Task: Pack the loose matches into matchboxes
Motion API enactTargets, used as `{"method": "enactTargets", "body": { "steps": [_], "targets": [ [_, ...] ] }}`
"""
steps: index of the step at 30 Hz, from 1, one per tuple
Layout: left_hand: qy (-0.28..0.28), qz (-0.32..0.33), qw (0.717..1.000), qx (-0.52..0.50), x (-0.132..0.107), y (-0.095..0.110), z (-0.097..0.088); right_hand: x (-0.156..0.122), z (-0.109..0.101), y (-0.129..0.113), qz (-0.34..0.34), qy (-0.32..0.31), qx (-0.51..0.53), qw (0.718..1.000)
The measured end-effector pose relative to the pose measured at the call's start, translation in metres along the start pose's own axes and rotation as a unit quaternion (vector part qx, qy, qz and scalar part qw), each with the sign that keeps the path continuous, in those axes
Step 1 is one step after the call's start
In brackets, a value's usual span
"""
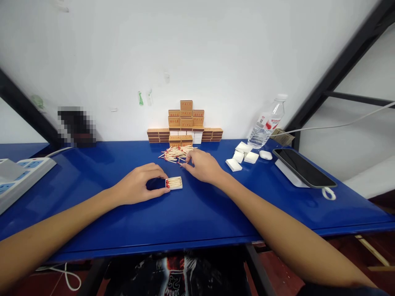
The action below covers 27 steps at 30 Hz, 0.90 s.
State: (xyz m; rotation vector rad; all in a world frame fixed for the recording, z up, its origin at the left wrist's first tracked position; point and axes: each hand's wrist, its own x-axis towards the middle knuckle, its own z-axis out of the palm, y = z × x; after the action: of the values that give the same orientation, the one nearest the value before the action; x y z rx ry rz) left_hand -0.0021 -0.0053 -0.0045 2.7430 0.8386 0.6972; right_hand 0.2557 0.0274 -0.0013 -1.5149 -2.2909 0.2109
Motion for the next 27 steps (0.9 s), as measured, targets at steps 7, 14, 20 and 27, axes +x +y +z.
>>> {"method": "enactTargets", "body": {
  "steps": [7, 14, 20, 27],
  "targets": [
    [0.014, 0.003, 1.000, 0.024, 0.001, -0.003, -0.005, 0.001, -0.002, 0.009, -0.012, -0.077, -0.016, 0.997],
    [0.001, -0.003, 1.000, 0.021, 0.000, -0.003, -0.003, -0.003, -0.009, 0.015, -0.056, -0.080, 0.006, 0.995],
    [0.002, -0.005, 1.000, 0.019, 0.000, -0.002, -0.002, 0.002, -0.008, 0.016, -0.107, -0.091, 0.035, 0.989],
    [0.007, -0.002, 1.000, 0.021, 0.000, -0.003, -0.002, -0.001, -0.008, 0.013, -0.088, -0.107, 0.041, 0.989]
  ]
}}
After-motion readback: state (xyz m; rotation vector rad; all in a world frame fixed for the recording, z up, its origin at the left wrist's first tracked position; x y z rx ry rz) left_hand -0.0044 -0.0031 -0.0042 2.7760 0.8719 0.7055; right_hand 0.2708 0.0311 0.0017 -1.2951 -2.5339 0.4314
